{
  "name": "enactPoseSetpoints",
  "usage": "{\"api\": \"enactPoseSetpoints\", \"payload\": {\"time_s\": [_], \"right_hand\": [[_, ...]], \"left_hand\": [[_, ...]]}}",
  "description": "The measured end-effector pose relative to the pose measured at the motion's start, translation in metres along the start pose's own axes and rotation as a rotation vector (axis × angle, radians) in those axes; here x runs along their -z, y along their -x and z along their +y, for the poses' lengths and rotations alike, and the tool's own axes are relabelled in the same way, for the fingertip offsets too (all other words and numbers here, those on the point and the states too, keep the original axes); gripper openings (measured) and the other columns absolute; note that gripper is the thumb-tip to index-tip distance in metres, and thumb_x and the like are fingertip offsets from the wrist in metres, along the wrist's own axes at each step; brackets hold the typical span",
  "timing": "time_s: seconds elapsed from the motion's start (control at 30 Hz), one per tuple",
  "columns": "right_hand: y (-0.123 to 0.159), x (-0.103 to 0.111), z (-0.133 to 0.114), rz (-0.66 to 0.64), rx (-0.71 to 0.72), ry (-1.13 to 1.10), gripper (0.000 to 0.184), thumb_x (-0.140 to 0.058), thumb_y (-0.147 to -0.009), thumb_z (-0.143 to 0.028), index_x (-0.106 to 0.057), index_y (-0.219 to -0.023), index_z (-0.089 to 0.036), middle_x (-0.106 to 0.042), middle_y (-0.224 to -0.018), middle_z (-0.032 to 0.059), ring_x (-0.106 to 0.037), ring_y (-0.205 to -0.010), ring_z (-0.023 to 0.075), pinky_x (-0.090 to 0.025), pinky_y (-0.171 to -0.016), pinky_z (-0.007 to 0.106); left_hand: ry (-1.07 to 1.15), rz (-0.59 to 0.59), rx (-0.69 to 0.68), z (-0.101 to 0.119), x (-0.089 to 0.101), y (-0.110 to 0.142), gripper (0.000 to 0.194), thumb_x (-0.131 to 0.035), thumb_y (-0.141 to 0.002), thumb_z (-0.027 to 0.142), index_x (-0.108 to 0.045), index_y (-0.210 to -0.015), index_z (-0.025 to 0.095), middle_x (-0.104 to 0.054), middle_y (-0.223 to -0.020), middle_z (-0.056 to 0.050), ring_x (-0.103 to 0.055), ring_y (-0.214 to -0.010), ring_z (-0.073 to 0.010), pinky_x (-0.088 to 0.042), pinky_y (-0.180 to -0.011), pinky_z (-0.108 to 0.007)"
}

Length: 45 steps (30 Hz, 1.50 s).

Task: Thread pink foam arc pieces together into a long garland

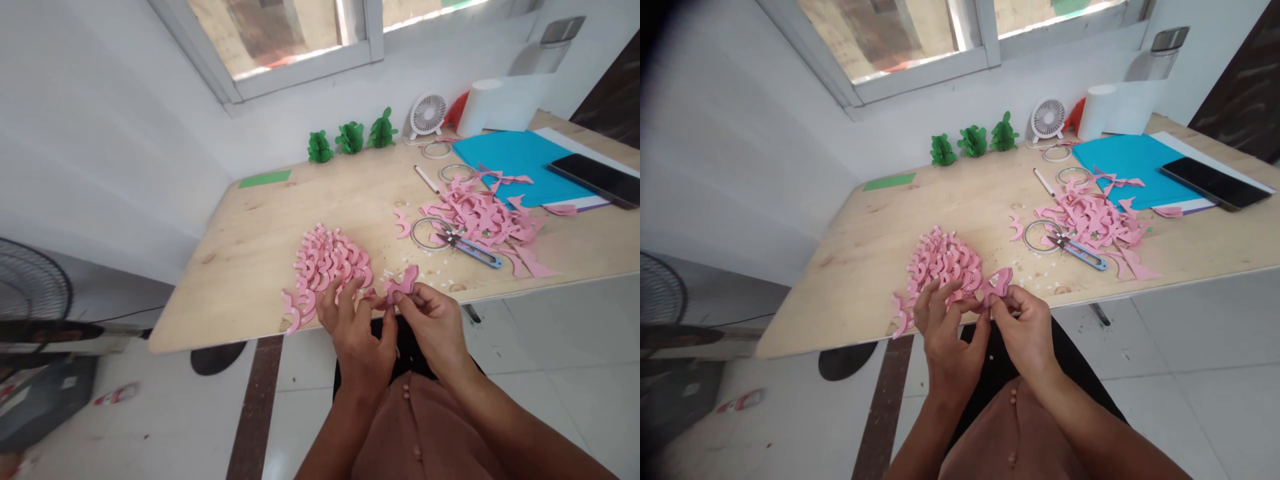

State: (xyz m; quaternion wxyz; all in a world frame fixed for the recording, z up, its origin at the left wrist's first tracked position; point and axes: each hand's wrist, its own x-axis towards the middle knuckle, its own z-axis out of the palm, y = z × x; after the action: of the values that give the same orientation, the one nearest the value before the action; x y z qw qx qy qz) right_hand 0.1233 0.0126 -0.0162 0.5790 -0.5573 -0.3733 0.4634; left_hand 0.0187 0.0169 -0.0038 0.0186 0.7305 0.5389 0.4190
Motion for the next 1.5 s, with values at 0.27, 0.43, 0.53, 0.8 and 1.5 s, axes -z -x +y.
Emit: {"api": "enactPoseSetpoints", "payload": {"time_s": [0.27, 0.43, 0.53, 0.8, 1.5], "right_hand": [[0.003, -0.001, 0.0, 0.01, 0.003, -0.003, 0.024, -0.06, -0.077, -0.028, -0.05, -0.057, -0.02, -0.05, -0.053, -0.0034, -0.05, -0.057, 0.0138, -0.044, -0.062, 0.026], [0.005, -0.002, -0.004, 0.004, -0.002, -0.005, 0.022, -0.06, -0.078, -0.029, -0.053, -0.06, -0.019, -0.053, -0.056, -0.0023, -0.051, -0.058, 0.0138, -0.043, -0.06, 0.025], [0.005, -0.003, -0.006, 0.012, -0.013, -0.002, 0.021, -0.06, -0.078, -0.03, -0.055, -0.062, -0.018, -0.056, -0.058, -0.0009, -0.052, -0.059, 0.014, -0.042, -0.057, 0.024], [0.004, -0.003, -0.004, 0.021, -0.017, -0.056, 0.019, -0.061, -0.077, -0.033, -0.059, -0.065, -0.019, -0.059, -0.061, -0.0002, -0.056, -0.063, 0.0158, -0.044, -0.059, 0.026], [-0.003, -0.003, -0.01, 0.065, -0.192, -0.233, 0.023, -0.072, -0.066, -0.037, -0.062, -0.064, -0.017, -0.058, -0.053, -0.0036, -0.047, -0.045, 0.0091, -0.034, -0.045, 0.021]], "left_hand": [[0.0, 0.012, 0.043, 0.001, -0.001, 0.001, 0.003, -0.062, -0.074, 0.018, -0.06, -0.075, 0.018, -0.059, -0.106, -0.01, -0.044, -0.117, -0.0308, -0.03, -0.099, -0.057], [0.026, 0.024, 0.068, 0.0, -0.002, 0.001, 0.003, -0.062, -0.073, 0.017, -0.061, -0.075, 0.018, -0.059, -0.106, -0.01, -0.043, -0.118, -0.0305, -0.031, -0.098, -0.056], [0.059, 0.02, 0.091, 0.0, -0.003, 0.002, 0.002, -0.061, -0.074, 0.018, -0.061, -0.075, 0.019, -0.059, -0.107, -0.009, -0.043, -0.118, -0.0299, -0.032, -0.098, -0.057], [0.118, -0.002, 0.046, -0.002, -0.003, 0.005, 0.003, -0.059, -0.078, 0.017, -0.059, -0.08, 0.019, -0.058, -0.11, -0.008, -0.04, -0.121, -0.0279, -0.031, -0.099, -0.056], [0.211, -0.101, -0.012, -0.007, 0.018, 0.011, 0.012, -0.057, -0.076, 0.013, -0.054, -0.067, 0.019, -0.058, -0.111, -0.008, -0.035, -0.125, -0.0287, -0.032, -0.1, -0.054]]}}
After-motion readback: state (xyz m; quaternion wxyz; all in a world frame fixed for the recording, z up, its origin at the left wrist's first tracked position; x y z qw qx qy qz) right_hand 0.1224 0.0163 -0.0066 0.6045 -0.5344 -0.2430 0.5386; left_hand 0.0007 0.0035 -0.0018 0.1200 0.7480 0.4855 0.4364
